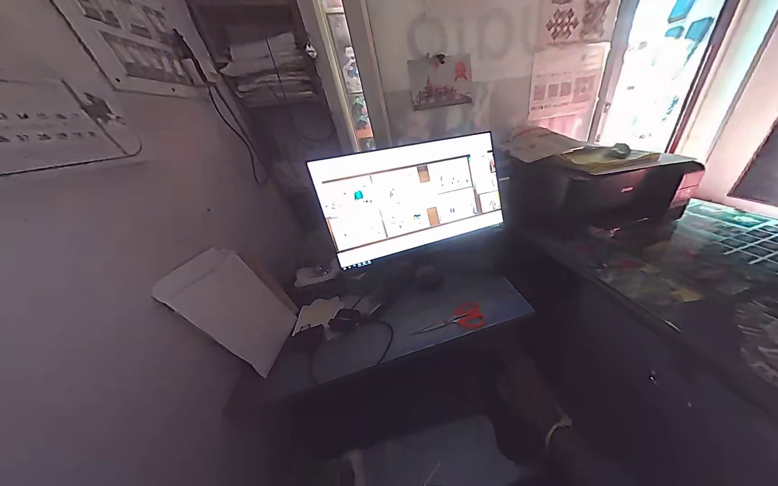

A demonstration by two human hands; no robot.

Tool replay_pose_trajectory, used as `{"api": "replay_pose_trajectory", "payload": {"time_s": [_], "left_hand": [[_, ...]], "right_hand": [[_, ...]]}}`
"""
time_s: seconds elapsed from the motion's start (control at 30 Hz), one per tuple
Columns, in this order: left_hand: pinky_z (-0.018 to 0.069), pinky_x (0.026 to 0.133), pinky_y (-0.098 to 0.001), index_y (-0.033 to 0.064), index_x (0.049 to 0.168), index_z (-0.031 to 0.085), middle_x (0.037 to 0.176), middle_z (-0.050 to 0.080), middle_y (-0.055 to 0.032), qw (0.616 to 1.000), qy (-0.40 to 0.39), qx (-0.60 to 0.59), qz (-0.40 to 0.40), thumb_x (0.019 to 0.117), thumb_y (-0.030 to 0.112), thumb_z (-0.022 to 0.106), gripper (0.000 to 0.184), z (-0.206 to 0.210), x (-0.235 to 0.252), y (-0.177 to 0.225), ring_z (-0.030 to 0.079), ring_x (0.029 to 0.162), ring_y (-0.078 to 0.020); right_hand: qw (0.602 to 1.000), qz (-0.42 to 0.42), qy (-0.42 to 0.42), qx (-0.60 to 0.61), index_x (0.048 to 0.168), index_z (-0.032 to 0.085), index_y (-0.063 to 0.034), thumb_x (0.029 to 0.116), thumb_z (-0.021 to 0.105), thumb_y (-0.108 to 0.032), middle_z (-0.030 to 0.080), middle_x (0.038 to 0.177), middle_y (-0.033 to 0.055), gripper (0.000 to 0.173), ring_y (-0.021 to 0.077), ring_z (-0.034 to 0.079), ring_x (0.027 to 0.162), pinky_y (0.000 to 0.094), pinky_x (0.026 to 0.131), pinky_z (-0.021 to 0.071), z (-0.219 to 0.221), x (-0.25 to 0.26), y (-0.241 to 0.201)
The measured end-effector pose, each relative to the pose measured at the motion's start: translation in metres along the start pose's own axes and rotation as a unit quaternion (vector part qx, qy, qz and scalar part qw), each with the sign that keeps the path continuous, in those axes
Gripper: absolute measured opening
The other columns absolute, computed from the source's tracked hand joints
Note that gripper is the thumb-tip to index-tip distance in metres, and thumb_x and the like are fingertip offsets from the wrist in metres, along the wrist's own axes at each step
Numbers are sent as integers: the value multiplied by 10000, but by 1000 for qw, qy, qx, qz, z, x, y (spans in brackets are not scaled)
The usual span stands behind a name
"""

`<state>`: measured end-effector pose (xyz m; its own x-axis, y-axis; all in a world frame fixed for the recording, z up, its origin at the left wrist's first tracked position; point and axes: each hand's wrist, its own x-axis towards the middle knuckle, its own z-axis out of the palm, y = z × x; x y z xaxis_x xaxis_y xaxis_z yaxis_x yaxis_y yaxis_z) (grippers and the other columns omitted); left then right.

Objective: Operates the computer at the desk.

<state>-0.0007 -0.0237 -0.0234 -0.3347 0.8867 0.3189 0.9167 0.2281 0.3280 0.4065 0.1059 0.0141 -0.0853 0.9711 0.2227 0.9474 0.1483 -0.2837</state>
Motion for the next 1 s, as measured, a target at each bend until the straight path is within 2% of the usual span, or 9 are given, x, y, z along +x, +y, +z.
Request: {"api": "replay_pose_trajectory", "payload": {"time_s": [0.1,0.23,0.37,0.47,0.6,0.7,0.9,1.0], "left_hand": [[345,1204,-517,3,1516,439,1573,419,-238,999,-16,-18,-25,969,487,555,739,-9,5,6,403,1471,-370],[262,1245,-521,13,1502,473,1602,386,-234,1000,-14,12,-5,1003,568,421,748,14,4,-9,318,1520,-383],[268,1236,-545,-28,1473,492,1600,356,-281,1000,-21,12,-1,1013,532,402,730,7,1,-3,325,1507,-425],[255,1240,-554,-27,1472,494,1593,370,-279,1000,-18,12,7,1018,546,378,741,8,1,-5,325,1506,-429],[280,1239,-522,6,1498,475,1611,360,-249,1000,-9,9,2,1014,565,406,743,17,3,-13,307,1522,-403],[280,1230,-552,-31,1469,495,1594,365,-285,1000,-28,3,-6,1006,542,412,741,5,0,-2,333,1500,-437],[310,1217,-543,-19,1448,524,1586,379,-284,1000,-14,-4,-14,1007,520,430,703,3,-1,1,358,1487,-437],[308,1215,-555,-31,1483,481,1593,369,-283,999,-26,-13,-18,1012,504,427,715,-3,-1,5,349,1492,-439]], "right_hand": [[1000,-15,-3,23,1477,560,-173,1001,528,-357,488,1561,106,512,305,457,1443,478,1187,385,-1,1,-1],[1000,-18,-9,11,1447,592,-179,993,526,-360,502,1543,114,494,311,468,1431,479,1168,410,1,0,5],[1000,-28,7,3,1413,626,-183,967,557,-353,522,1516,136,483,334,514,1380,476,1115,456,11,3,11],[1000,-26,2,-2,1417,620,-194,978,544,-363,511,1531,120,477,322,502,1394,469,1127,447,11,3,10],[1000,-21,1,-3,1414,624,-199,973,540,-365,511,1532,108,478,316,495,1400,470,1130,444,12,4,11],[1000,-28,6,-8,1420,620,-195,976,535,-363,513,1531,110,482,315,498,1399,469,1130,446,14,4,12],[1000,-26,8,-5,1401,635,-191,974,539,-357,514,1531,113,469,327,495,1400,479,1122,449,14,6,12],[999,-38,33,-10,1394,641,-184,970,534,-348,532,1514,115,467,326,510,1388,477,1114,459,17,6,13]]}}
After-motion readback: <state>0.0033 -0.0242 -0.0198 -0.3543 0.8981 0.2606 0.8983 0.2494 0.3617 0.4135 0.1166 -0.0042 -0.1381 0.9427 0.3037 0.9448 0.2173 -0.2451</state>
